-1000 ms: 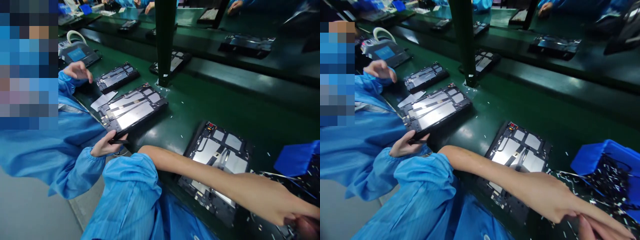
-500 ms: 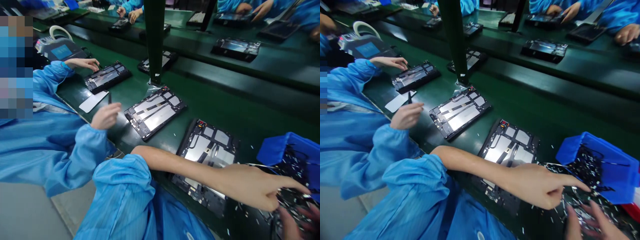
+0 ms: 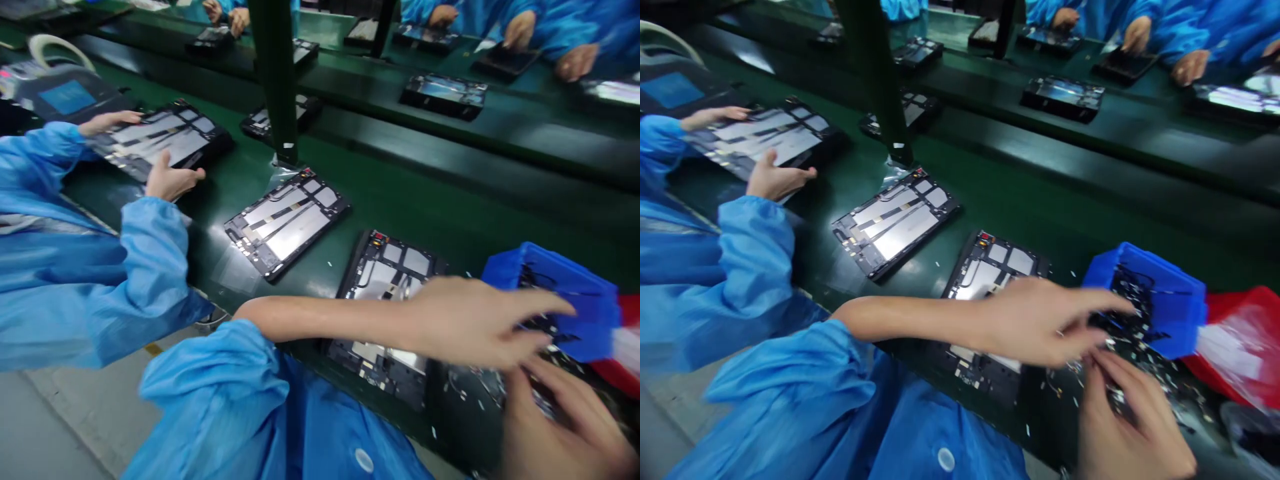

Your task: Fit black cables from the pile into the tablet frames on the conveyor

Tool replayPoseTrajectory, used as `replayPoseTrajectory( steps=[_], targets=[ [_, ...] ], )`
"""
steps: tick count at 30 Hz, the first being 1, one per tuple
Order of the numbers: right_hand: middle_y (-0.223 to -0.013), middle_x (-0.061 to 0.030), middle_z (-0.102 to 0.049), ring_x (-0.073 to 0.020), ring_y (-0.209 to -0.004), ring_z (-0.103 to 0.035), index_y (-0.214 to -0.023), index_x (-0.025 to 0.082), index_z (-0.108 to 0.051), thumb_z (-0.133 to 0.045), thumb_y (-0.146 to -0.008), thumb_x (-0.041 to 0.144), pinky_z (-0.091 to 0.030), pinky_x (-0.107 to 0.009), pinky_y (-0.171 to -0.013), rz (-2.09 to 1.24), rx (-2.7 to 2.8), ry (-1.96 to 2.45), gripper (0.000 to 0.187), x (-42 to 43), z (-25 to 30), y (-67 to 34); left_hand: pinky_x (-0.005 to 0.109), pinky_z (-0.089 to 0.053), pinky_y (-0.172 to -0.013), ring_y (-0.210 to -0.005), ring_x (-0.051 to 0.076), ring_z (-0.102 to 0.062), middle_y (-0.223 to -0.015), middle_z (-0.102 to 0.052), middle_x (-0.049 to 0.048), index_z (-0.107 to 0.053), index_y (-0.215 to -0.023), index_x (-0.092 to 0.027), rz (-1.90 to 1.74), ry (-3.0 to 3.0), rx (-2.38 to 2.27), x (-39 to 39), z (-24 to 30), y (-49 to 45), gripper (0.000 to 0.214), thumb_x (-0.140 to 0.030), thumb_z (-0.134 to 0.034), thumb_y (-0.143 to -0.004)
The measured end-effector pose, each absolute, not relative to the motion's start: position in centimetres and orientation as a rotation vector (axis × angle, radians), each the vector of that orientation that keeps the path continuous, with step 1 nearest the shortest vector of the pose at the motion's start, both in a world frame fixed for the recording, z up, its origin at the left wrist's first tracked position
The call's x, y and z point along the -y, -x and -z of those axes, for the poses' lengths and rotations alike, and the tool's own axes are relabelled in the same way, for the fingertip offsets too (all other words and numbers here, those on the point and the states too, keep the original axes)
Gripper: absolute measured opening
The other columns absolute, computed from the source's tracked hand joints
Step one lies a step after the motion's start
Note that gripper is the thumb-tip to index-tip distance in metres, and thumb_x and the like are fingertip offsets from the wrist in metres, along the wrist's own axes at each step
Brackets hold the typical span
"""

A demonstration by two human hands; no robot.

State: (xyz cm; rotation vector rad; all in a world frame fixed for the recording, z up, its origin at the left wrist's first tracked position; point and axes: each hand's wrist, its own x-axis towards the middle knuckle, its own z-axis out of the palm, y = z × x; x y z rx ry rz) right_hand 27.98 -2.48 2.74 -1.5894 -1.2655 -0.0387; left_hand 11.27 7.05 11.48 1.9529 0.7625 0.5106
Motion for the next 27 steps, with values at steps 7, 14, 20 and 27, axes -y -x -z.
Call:
replayPoseTrajectory(
  steps=[7,14,20,27],
  targets=[
    [-0.075,-0.0012,-0.072,-0.0169,-0.071,-0.066,-0.075,0.024,-0.074,-0.074,-0.073,0.024,-0.055,-0.032,-0.06,-0.612,1.293,1.452,0.003,-0.9,-5.3,-22.5,0.023,-0.049,-0.073,-0.085,0.014,-0.064,-0.095,-0.069,0.0041,-0.062,-0.116,-0.017,-1.172,-1.624,-1.165,-6.9,-8.9,-1.6,0.029,-0.018,-0.051,-0.089],
    [-0.064,0.0024,-0.067,-0.0097,-0.056,-0.059,-0.094,0.017,-0.071,-0.072,-0.066,0.018,-0.05,-0.024,-0.051,-1.05,1.212,1.41,0.029,-4.9,-2.8,-18.1,0.037,-0.049,-0.094,-0.107,0.022,-0.061,-0.115,-0.065,0.0111,-0.058,-0.119,-0.017,-1.038,-2.143,-1.294,-1.2,-1.6,1.7,0.03,-0.015,-0.048,-0.09],
    [-0.061,0.0044,-0.063,-0.0082,-0.053,-0.055,-0.09,0.016,-0.068,-0.069,-0.067,0.019,-0.048,-0.026,-0.055,-1.073,1.188,1.479,0.023,-6.1,-1.5,-17.5,0.042,-0.051,-0.089,-0.11,0.027,-0.06,-0.123,-0.062,0.0159,-0.056,-0.123,-0.013,-0.868,-2.37,-1.236,-1.5,-0.4,2.0,0.034,-0.022,-0.048,-0.091],
    [-0.063,0.0029,-0.062,-0.0093,-0.055,-0.053,-0.087,0.016,-0.069,-0.067,-0.069,0.016,-0.045,-0.026,-0.054,-1.037,1.313,1.538,0.018,-6.6,-1.7,-17.6,0.041,-0.049,-0.079,-0.113,0.032,-0.057,-0.128,-0.058,0.0195,-0.056,-0.128,-0.014,-0.628,-2.554,-1.227,-1.6,-0.1,1.6,0.04,-0.03,-0.043,-0.095]
  ],
)
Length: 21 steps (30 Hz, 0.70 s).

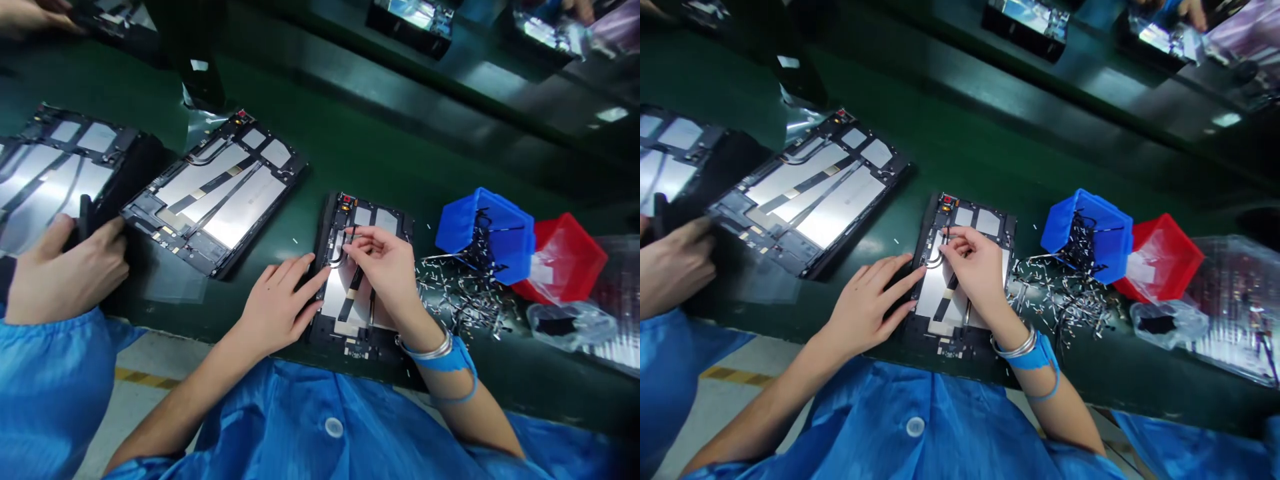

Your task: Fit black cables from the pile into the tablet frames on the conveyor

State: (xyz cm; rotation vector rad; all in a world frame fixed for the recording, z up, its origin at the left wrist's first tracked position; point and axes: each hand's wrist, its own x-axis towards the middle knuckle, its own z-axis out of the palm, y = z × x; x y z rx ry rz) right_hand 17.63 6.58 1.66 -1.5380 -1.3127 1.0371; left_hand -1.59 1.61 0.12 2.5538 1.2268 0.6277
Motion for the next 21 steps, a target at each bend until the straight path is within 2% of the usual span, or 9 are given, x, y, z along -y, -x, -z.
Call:
replayPoseTrajectory(
  steps=[12,17,21],
  targets=[
    [-0.068,0.0032,-0.063,-0.0077,-0.058,-0.05,-0.092,0.018,-0.071,-0.066,-0.074,0.016,-0.042,-0.024,-0.057,-0.997,1.485,1.623,0.019,-6.5,-2.6,-18.0,0.036,-0.044,-0.079,-0.109,0.029,-0.057,-0.125,-0.06,0.0175,-0.059,-0.121,-0.011,-0.684,-2.613,-1.266,-1.6,-0.2,0.9,0.035,-0.028,-0.045,-0.094],
    [-0.068,0.0032,-0.063,-0.0079,-0.059,-0.052,-0.093,0.017,-0.07,-0.065,-0.074,0.014,-0.042,-0.024,-0.057,-0.991,1.514,1.593,0.019,-6.6,-2.7,-18.1,0.035,-0.043,-0.08,-0.109,0.028,-0.057,-0.125,-0.061,0.0169,-0.053,-0.129,-0.009,-0.671,-2.592,-1.269,-1.6,-0.2,0.9,0.041,-0.028,-0.047,-0.094],
    [-0.066,0.004,-0.061,-0.0074,-0.057,-0.05,-0.092,0.016,-0.07,-0.065,-0.074,0.012,-0.041,-0.024,-0.056,-1.018,1.551,1.59,0.019,-6.9,-2.8,-18.0,0.035,-0.042,-0.078,-0.107,0.028,-0.058,-0.124,-0.061,0.0168,-0.057,-0.125,-0.01,-0.652,-2.63,-1.292,-1.7,-0.3,0.8,0.037,-0.028,-0.048,-0.094]
  ],
)
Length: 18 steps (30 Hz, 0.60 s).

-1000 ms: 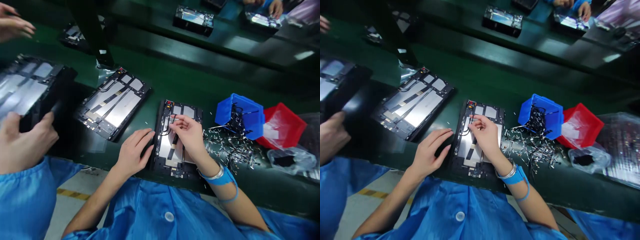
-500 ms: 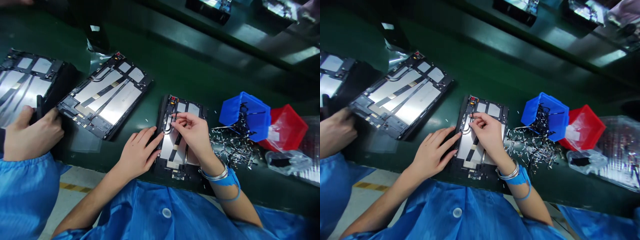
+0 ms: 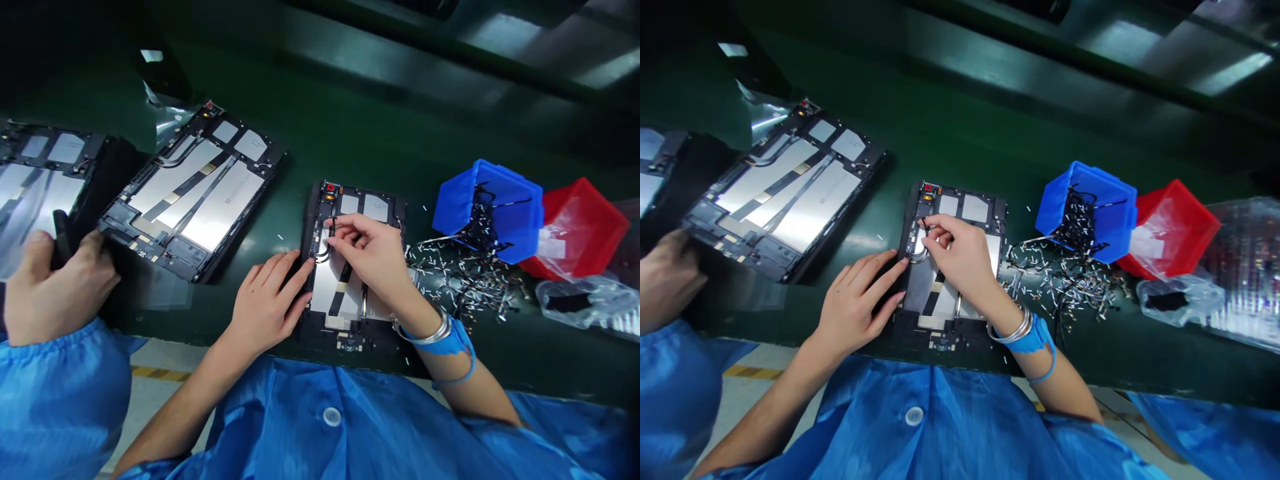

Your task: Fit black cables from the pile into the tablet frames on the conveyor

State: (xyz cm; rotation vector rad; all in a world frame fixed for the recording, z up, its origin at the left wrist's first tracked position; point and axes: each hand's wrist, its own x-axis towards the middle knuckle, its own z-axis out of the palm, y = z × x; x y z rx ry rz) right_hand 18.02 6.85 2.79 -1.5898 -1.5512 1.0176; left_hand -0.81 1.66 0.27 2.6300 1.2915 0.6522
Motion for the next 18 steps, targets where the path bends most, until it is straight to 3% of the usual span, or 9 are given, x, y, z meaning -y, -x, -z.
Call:
replayPoseTrajectory(
  steps=[13,18],
  targets=[
    [-0.066,0.0044,-0.062,-0.0077,-0.054,-0.048,-0.093,0.018,-0.069,-0.06,-0.078,0.013,-0.041,-0.023,-0.058,-0.816,1.745,1.6,0.018,-6.55,-2.42,-18.06,0.036,-0.041,-0.072,-0.104,0.029,-0.059,-0.116,-0.066,0.0146,-0.061,-0.12,-0.012,-0.609,-2.696,-1.334,-1.68,-0.57,0.6,0.034,-0.027,-0.049,-0.093],
    [-0.077,-0.0003,-0.069,-0.0127,-0.067,-0.06,-0.1,0.018,-0.069,-0.057,-0.083,0.016,-0.046,-0.027,-0.067,-0.403,1.933,1.63,0.021,-6.26,-3.1,-18.83,0.036,-0.041,-0.072,-0.103,0.029,-0.059,-0.115,-0.066,0.014,-0.061,-0.12,-0.012,-0.598,-2.703,-1.353,-1.66,-0.62,0.48,0.034,-0.028,-0.048,-0.093]
  ],
)
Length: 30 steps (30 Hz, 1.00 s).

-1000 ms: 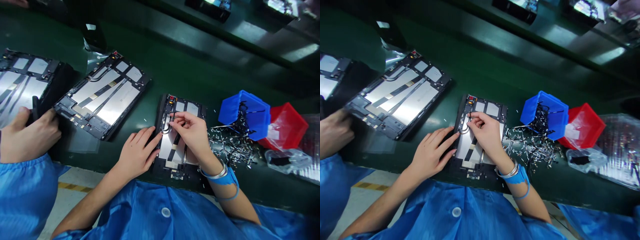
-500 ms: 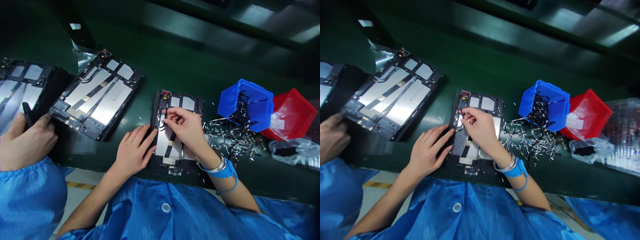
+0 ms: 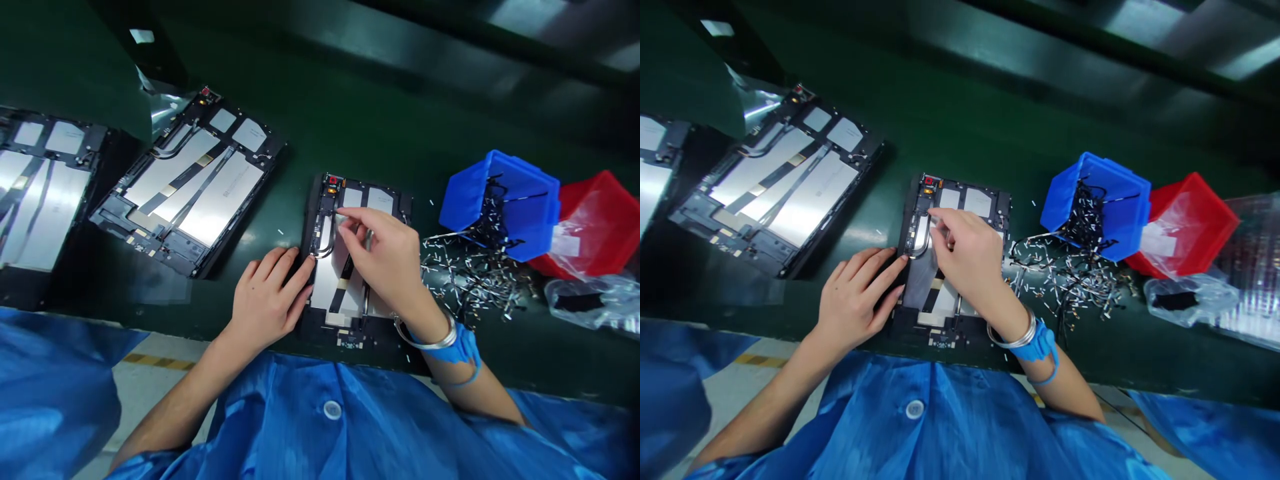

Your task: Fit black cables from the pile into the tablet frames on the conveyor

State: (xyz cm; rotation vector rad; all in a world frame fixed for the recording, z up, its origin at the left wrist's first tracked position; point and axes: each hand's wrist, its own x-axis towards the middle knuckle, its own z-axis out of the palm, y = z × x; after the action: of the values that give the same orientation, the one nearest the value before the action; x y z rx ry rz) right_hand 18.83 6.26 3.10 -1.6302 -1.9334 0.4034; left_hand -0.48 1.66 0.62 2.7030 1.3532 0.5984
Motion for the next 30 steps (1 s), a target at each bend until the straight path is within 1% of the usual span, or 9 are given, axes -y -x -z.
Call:
replayPoseTrajectory(
  steps=[3,6,9,13,17,21,24,26,30],
  targets=[
    [-0.081,-0.0032,-0.071,-0.0158,-0.074,-0.063,-0.104,0.017,-0.068,-0.056,-0.086,0.018,-0.047,-0.028,-0.069,-0.086,2.002,1.625,0.022,-5.4,-3.9,-19.6,0.036,-0.041,-0.074,-0.104,0.03,-0.058,-0.12,-0.063,0.0168,-0.06,-0.122,-0.011,-0.611,-2.698,-1.323,-1.6,-0.4,0.6,0.036,-0.028,-0.047,-0.093],
    [-0.082,-0.0045,-0.07,-0.0161,-0.077,-0.062,-0.1,0.016,-0.068,-0.054,-0.088,0.015,-0.046,-0.027,-0.066,0.028,2.121,1.527,0.019,-4.1,-4.5,-20.3,0.035,-0.041,-0.076,-0.106,0.029,-0.057,-0.125,-0.059,0.0193,-0.058,-0.127,-0.013,-0.611,-2.713,-1.277,-1.6,-0.2,0.7,0.039,-0.032,-0.044,-0.095],
    [-0.079,-0.0033,-0.067,-0.015,-0.074,-0.058,-0.101,0.018,-0.068,-0.051,-0.09,0.014,-0.044,-0.026,-0.061,0.057,2.331,1.415,0.02,-3.1,-4.3,-20.6,0.036,-0.04,-0.077,-0.107,0.03,-0.057,-0.126,-0.057,0.02,-0.057,-0.129,-0.016,-0.592,-2.726,-1.279,-1.7,-0.1,0.6,0.042,-0.036,-0.042,-0.096],
    [-0.076,-0.0037,-0.064,-0.0156,-0.072,-0.053,-0.109,0.021,-0.068,-0.047,-0.093,0.017,-0.041,-0.027,-0.057,0.091,2.53,1.425,0.027,-3.0,-3.4,-20.6,0.036,-0.04,-0.078,-0.107,0.03,-0.056,-0.124,-0.057,0.0202,-0.059,-0.128,-0.016,-0.577,-2.728,-1.295,-1.6,-0.1,0.5,0.042,-0.037,-0.041,-0.096],
    [-0.074,-0.0055,-0.061,-0.0176,-0.073,-0.05,-0.116,0.022,-0.067,-0.044,-0.094,0.019,-0.038,-0.029,-0.055,0.045,2.569,1.525,0.032,-3.6,-3.0,-20.4,0.037,-0.04,-0.077,-0.107,0.031,-0.057,-0.124,-0.058,0.0214,-0.06,-0.127,-0.015,-0.575,-2.721,-1.273,-1.8,-0.2,0.6,0.042,-0.037,-0.043,-0.095],
    [-0.075,-0.0075,-0.061,-0.0194,-0.074,-0.05,-0.119,0.019,-0.066,-0.046,-0.093,0.018,-0.035,-0.031,-0.055,-0.033,2.514,1.623,0.034,-4.6,-2.8,-20.0,0.038,-0.042,-0.077,-0.106,0.032,-0.057,-0.124,-0.057,0.0216,-0.061,-0.126,-0.015,-0.582,-2.708,-1.276,-1.9,-0.1,0.6,0.041,-0.036,-0.043,-0.095],
    [-0.074,-0.0068,-0.062,-0.0183,-0.073,-0.051,-0.117,0.018,-0.068,-0.045,-0.093,0.017,-0.035,-0.03,-0.057,-0.004,2.459,1.623,0.033,-5.5,-3.0,-20.3,0.038,-0.044,-0.076,-0.107,0.032,-0.058,-0.124,-0.057,0.0204,-0.059,-0.127,-0.017,-0.585,-2.704,-1.288,-1.7,0.0,0.4,0.04,-0.036,-0.044,-0.095],
    [-0.073,-0.0054,-0.062,-0.0173,-0.072,-0.053,-0.112,0.02,-0.069,-0.044,-0.094,0.018,-0.038,-0.029,-0.059,0.034,2.383,1.583,0.032,-5.6,-3.5,-21.1,0.038,-0.046,-0.076,-0.109,0.031,-0.058,-0.125,-0.057,0.0192,-0.057,-0.129,-0.018,-0.607,-2.681,-1.287,-1.4,-0.1,0.5,0.04,-0.035,-0.044,-0.095],
    [-0.074,-0.0042,-0.064,-0.0165,-0.073,-0.058,-0.106,0.018,-0.07,-0.047,-0.093,0.018,-0.044,-0.027,-0.063,0.038,2.146,1.519,0.027,-4.0,-4.1,-23.2,0.036,-0.049,-0.088,-0.115,0.025,-0.057,-0.13,-0.056,0.0155,-0.047,-0.136,-0.021,-0.825,-2.54,-1.328,-1.9,-1.2,2.1,0.043,-0.025,-0.048,-0.094]
  ],
)
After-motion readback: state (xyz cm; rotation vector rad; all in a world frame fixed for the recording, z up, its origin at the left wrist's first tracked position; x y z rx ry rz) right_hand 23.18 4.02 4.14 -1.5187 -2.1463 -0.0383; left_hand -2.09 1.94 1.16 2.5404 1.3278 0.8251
